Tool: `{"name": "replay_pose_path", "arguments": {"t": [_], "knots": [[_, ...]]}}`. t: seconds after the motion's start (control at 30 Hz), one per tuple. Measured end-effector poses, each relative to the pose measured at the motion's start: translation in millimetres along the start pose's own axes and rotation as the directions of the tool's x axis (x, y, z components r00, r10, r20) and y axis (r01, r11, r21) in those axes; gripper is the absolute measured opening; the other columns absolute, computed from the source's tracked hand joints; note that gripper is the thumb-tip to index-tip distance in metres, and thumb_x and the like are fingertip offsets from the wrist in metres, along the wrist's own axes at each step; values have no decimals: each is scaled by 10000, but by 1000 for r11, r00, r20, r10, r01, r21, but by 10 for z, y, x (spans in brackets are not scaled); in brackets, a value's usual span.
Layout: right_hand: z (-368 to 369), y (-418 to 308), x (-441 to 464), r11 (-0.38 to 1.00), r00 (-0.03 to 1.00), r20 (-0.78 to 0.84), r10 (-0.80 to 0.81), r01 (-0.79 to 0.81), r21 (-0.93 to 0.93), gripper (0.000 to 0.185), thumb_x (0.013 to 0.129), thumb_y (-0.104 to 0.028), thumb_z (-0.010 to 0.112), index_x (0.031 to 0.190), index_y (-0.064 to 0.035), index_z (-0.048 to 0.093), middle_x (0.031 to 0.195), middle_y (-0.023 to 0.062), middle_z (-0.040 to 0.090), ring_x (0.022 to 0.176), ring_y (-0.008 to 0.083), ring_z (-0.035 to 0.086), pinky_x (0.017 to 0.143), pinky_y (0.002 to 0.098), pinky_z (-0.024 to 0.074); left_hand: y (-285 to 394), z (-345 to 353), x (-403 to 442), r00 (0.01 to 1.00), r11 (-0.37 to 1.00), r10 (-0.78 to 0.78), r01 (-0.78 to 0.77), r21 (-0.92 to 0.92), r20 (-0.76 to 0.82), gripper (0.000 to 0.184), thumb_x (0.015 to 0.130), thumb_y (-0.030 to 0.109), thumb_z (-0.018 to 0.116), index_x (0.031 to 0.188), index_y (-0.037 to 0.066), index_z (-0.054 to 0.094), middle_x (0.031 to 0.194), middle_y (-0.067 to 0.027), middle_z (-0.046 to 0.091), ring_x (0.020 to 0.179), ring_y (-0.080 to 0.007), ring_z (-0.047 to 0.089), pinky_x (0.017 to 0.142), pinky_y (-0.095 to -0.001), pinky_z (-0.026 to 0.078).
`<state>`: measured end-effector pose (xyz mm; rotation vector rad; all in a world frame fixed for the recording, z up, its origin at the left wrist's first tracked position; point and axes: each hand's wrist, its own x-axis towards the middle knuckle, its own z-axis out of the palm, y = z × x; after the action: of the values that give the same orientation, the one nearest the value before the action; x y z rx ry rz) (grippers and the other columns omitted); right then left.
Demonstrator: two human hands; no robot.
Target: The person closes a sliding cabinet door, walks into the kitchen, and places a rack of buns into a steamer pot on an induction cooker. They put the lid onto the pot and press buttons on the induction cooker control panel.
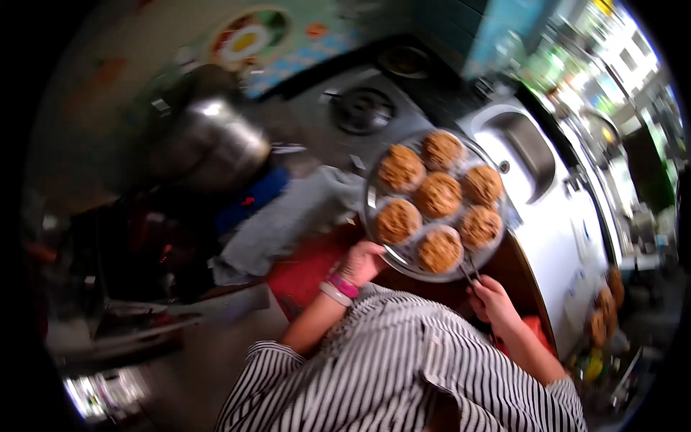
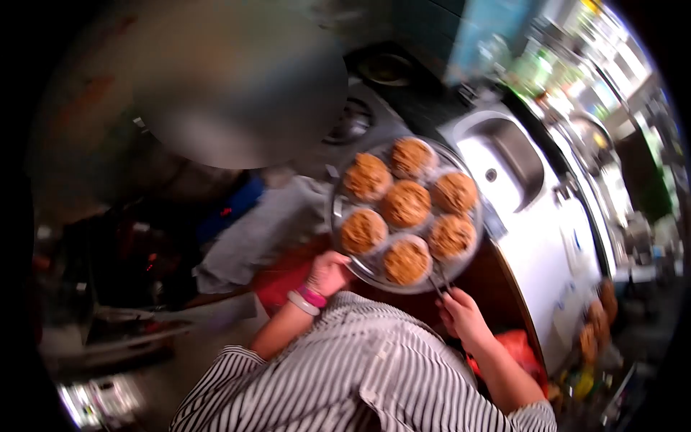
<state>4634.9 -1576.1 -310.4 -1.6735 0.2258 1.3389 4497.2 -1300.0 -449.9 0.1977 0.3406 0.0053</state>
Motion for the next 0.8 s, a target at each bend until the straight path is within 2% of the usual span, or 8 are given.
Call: {"name": "replay_pose_path", "arguments": {"t": [0.17, 0.27, 0.33, 0.47, 0.57, 0.6, 0.73, 0.8], "knots": [[384, -291, 114, 997, 998, 33, 55, -53, -51, 194, 1025, -224, 426, 911, -100, 521, 605, -35, 410, 425, 55, 298, 364, 221, 199, 716, 1, -459, 994, 947, -62, 88, 308, -92, 441, 955, 227, 569, 1342, 32, 489, 1286, -94, 600, 1113, -208, 607, 898, -373, 536], [688, -472, 159, 998, 995, 82, 60, -57, -36, 184, 1027, -194, 415, 920, -77, 508, 609, -23, 413, 434, 62, 300, 371, 224, 208, 1506, 244, -957, 946, 604, 102, 186, 775, -306, 379, 973, 325, 576, 1238, 57, 542, 991, -40, 654, 838, -139, 654, 711, -296, 565], [675, -416, 266, 997, 991, 111, 78, -75, -36, 184, 1028, -197, 417, 922, -77, 508, 608, -25, 411, 442, 63, 306, 375, 223, 210, 1943, 555, -1256, 902, 324, 425, -68, 944, -81, 260, 973, 260, 591, 1103, 36, 604, 884, -32, 641, 761, -129, 647, 669, -268, 549], [813, -461, 299, 995, 990, 111, 89, -84, -52, 186, 1029, -202, 419, 922, -78, 508, 610, -29, 411, 449, 63, 309, 379, 223, 210, 3090, 1332, -1608, 328, -338, 890, 12, 941, 315, 156, 936, 203, 643, 937, 48, 627, 737, 13, 596, 646, -58, 539, 559, -256, 447], [921, -407, 227, 997, 993, 92, 73, -70, -36, 194, 1028, -209, 423, 914, -82, 514, 611, -34, 413, 453, 63, 303, 386, 227, 206, 3982, 1669, -1607, 165, -421, 901, 549, 722, 401, 506, 895, 526, 593, 891, 22, 647, 751, -200, 649, 766, -387, 638, 681, -435, 483], [948, -395, 225, 998, 995, 75, 67, -66, -21, 194, 1028, -209, 423, 914, -82, 514, 611, -34, 413, 453, 63, 303, 386, 227, 206, 4351, 1570, -1568, 203, -498, 843, 644, 581, 497, 602, 854, 602, 589, 845, 4, 653, 804, -223, 668, 833, -408, 647, 720, -460, 486], [1000, -179, 236, 999, 998, 57, 32, -35, 40, 193, 1025, -207, 423, 909, -79, 511, 616, -33, 409, 460, 69, 303, 393, 239, 209, 5157, 1372, -1356, 471, -400, 882, 706, 585, 34, 632, 772, 561, 642, 650, -59, 646, 689, -282, 629, 752, -406, 674, 693, -457, 496], [965, -25, 196, 995, 999, 26, 39, -41, 89, 185, 1024, -201, 420, 913, -82, 508, 621, -28, 409, 460, 68, 299, 394, 237, 211, 5521, 939, -1262, 482, -477, 863, 670, 569, 155, 598, 762, 502, 647, 714, -94, 648, 674, -280, 625, 751, -378, 685, 696, -465, 495]]}}
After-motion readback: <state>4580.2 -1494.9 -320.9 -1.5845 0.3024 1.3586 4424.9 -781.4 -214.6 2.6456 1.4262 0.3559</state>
